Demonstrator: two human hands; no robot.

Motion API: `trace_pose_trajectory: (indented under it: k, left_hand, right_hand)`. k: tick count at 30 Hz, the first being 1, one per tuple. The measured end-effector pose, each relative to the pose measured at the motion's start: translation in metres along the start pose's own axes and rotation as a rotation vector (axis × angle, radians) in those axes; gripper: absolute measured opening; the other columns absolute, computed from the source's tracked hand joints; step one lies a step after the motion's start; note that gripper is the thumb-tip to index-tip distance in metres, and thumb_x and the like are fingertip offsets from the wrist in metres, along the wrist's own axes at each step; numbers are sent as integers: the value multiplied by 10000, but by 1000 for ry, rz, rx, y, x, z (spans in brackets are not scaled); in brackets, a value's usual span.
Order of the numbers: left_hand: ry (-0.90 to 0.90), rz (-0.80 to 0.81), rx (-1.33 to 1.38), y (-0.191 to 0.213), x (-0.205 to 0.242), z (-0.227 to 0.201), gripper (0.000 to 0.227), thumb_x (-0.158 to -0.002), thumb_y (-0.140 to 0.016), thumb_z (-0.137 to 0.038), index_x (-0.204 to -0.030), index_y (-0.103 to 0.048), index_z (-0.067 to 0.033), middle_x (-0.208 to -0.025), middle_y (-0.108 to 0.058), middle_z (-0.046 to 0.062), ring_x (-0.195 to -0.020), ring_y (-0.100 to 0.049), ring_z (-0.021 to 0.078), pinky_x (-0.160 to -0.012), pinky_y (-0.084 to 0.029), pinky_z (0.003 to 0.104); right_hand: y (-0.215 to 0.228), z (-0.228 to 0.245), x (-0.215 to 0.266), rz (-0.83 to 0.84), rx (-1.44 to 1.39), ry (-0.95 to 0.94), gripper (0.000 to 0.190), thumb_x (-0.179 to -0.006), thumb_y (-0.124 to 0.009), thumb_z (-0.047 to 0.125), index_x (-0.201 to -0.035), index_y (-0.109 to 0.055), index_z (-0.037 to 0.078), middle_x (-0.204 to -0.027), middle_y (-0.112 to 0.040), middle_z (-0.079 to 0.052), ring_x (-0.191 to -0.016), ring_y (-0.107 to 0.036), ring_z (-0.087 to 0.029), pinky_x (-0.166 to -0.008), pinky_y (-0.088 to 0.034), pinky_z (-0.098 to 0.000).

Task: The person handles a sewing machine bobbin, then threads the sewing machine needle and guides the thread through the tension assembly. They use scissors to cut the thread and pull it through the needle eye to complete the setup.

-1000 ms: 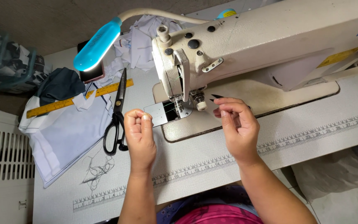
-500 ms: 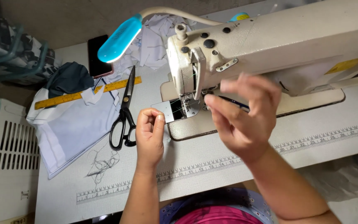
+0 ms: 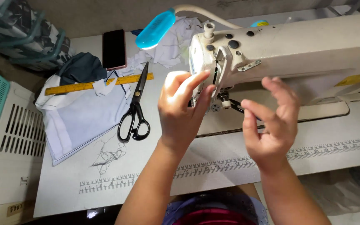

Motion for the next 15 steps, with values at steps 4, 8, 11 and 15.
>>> trace_pose_trajectory:
  k: [4,8,11,15]
  left_hand:
    - [23,25,-12,-9,-3,11,55,-908,-650,-132,-960,-632,-141,-847,-584,10,-742,-555,193,-685,-475,302]
    - [267,11,159,19,3,20,27,-891,-636,-74,-877,-652,-90,-799,-545,55,-705,-522,183,-635,-469,307]
    - [404,-56,413,37,32,47,63,-944,-551,-47,-890,-567,-74,-876,-463,46,-851,-461,160,-818,-427,311]
    - [655,-238,1163,56,56,53,60,-955,-541,-177,-910,-513,-150,-1153,-533,13,-1182,-497,170,-1030,-412,353]
  right_hand:
    - [-2,-2,20,-8,-51,-32,195,-862,-573,-97,-990,-651,28,-1240,-497,-244,-1183,-467,-387,-1042,-428,-516]
    - [2,-16,41,-43,-111,-94,209,-840,-572,-110,-989,-662,5,-1223,-520,-256,-1139,-519,-348,-988,-440,-454]
    - [5,-25,53,-66,-104,-168,191,-853,-571,-124,-976,-658,-6,-1218,-534,-266,-1123,-551,-364,-976,-459,-444]
    - [0,-29,59,-37,-142,-210,177,-883,-548,-92,-1006,-639,-4,-1230,-525,-251,-1112,-549,-299,-970,-463,-395]
Point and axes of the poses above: each hand's wrist, its own x-axis away from the middle knuckle, its own y-axis out of the back of the hand, z = x × y, the point moved 1 cm from there along -x, towards the middle knuckle
